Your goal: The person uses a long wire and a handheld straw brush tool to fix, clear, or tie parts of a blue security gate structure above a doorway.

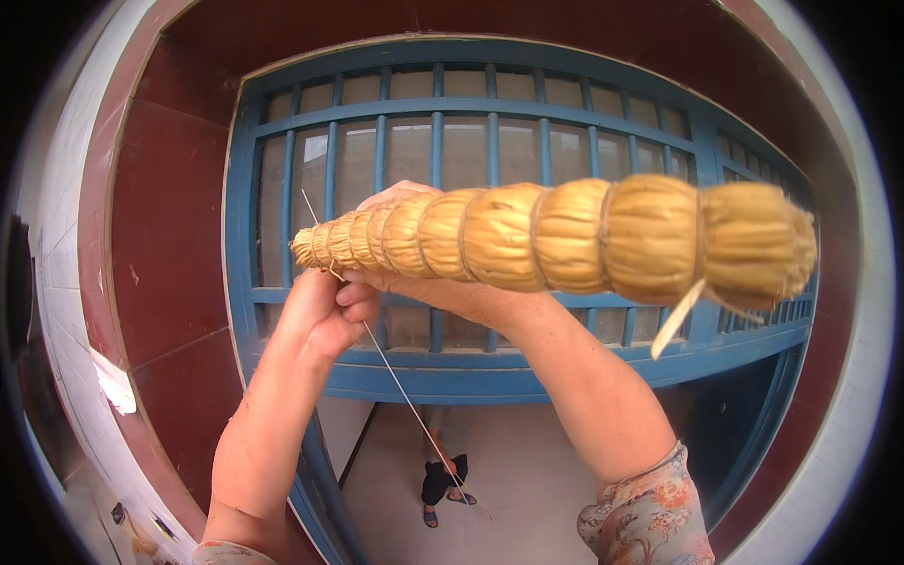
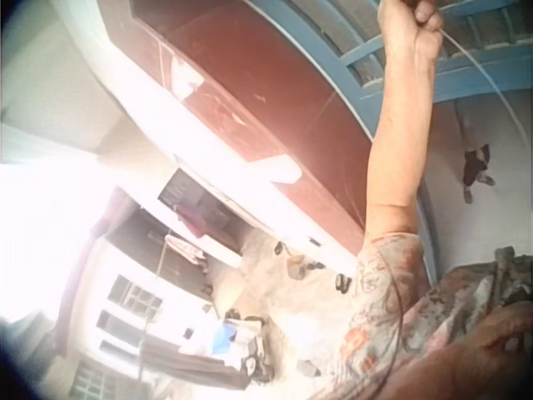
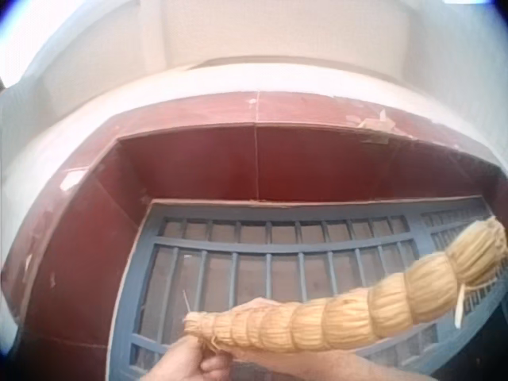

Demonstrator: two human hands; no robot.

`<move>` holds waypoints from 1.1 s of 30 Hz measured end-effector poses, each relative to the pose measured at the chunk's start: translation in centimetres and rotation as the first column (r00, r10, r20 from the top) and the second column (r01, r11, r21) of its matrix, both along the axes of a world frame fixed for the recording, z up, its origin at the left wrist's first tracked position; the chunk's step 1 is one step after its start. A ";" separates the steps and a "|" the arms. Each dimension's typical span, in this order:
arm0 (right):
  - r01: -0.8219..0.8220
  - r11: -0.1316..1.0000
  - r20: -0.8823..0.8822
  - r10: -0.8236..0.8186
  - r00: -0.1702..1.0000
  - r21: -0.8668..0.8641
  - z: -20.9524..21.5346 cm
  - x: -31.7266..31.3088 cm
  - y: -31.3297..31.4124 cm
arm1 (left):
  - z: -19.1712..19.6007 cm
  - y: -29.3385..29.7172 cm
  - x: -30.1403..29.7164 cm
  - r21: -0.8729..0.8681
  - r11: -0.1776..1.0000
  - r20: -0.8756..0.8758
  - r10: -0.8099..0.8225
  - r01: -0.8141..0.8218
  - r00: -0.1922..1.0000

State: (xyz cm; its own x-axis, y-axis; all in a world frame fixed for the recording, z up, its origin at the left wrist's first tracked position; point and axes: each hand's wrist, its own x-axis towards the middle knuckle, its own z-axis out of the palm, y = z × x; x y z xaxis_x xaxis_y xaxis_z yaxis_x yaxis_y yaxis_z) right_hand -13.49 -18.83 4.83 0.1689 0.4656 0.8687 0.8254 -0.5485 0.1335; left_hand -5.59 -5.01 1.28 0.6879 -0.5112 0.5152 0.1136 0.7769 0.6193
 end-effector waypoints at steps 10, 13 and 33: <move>-0.087 0.996 0.119 0.086 0.989 0.007 18.4 3.2 3.7 | -2.2 6.0 6.8 -0.231 0.272 0.626 0.777 -0.934 0.071; -0.173 0.982 0.037 0.176 0.984 -0.076 21.7 5.9 4.2 | -2.5 6.0 7.7 -0.152 0.214 0.690 0.722 -0.965 0.051; -0.177 0.954 0.015 0.179 0.984 0.242 22.4 12.9 4.3 | -4.9 3.8 10.6 -0.649 -0.327 0.510 0.484 -0.687 -0.711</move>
State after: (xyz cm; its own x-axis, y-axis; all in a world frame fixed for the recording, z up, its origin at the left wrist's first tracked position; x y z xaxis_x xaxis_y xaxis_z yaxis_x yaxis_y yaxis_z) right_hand -0.60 -14.56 27.20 0.1084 0.2655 0.9580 0.9130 -0.4078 0.0097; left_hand 4.97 -1.26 -3.65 -0.2136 0.0814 0.9735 -0.7059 -0.7017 -0.0962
